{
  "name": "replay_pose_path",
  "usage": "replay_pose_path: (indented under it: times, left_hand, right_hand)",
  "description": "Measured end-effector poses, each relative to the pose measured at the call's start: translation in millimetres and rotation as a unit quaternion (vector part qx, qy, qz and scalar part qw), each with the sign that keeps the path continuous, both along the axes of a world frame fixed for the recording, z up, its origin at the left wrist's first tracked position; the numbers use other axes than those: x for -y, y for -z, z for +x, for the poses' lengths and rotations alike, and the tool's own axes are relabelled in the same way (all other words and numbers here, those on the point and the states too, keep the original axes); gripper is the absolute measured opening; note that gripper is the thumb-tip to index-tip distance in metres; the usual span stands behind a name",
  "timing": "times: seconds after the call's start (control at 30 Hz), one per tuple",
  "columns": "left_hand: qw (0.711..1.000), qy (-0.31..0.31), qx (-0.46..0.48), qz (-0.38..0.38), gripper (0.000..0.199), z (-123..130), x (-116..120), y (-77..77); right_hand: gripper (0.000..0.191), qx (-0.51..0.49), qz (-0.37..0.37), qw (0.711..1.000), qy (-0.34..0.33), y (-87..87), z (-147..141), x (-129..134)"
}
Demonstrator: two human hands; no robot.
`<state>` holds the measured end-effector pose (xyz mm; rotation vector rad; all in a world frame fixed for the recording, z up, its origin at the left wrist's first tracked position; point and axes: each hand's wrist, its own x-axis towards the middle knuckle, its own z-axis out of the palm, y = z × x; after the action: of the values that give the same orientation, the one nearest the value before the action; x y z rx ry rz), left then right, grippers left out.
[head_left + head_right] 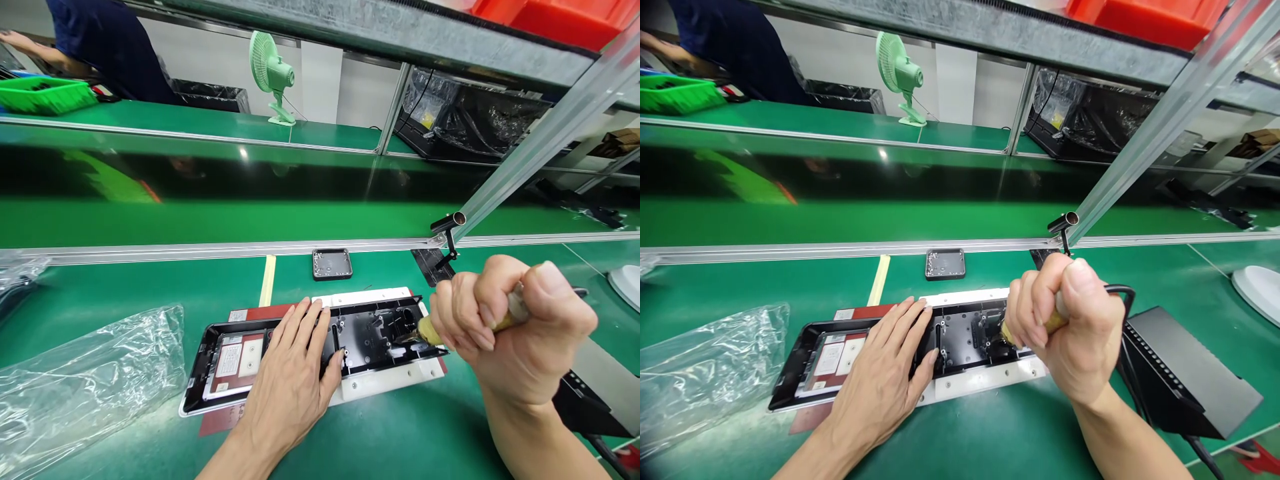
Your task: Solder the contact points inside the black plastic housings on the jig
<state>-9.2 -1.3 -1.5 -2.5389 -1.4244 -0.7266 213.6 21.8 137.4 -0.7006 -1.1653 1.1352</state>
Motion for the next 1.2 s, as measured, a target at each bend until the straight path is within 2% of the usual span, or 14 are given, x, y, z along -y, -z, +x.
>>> replay_pose_path:
  times: [0.2,0.37,0.67,1.2]
  left_hand:
    - [1.0,0.001,0.002,0.006,0.056,1,0,-1.7]
    - [1.0,0.001,-0.001,0.009,0.055,0,-1,-2.9]
    - [1.0,0.0,-0.005,0.002,0.056,0,0,-2.5]
    - [1.0,0.003,-0.004,-0.001,0.057,-1,0,-3.2]
  right_hand:
    - [0.044,0.017,-0.004,1.0,-0.004,-2.3,3,1]
    - [0.045,0.027,0.013,0.999,0.02,-3.5,4,3]
    - [0.042,0.005,-0.006,1.0,-0.006,-1.6,-7,0]
    - [0.042,-0.005,-0.02,1.0,0.008,11.4,-11,-2]
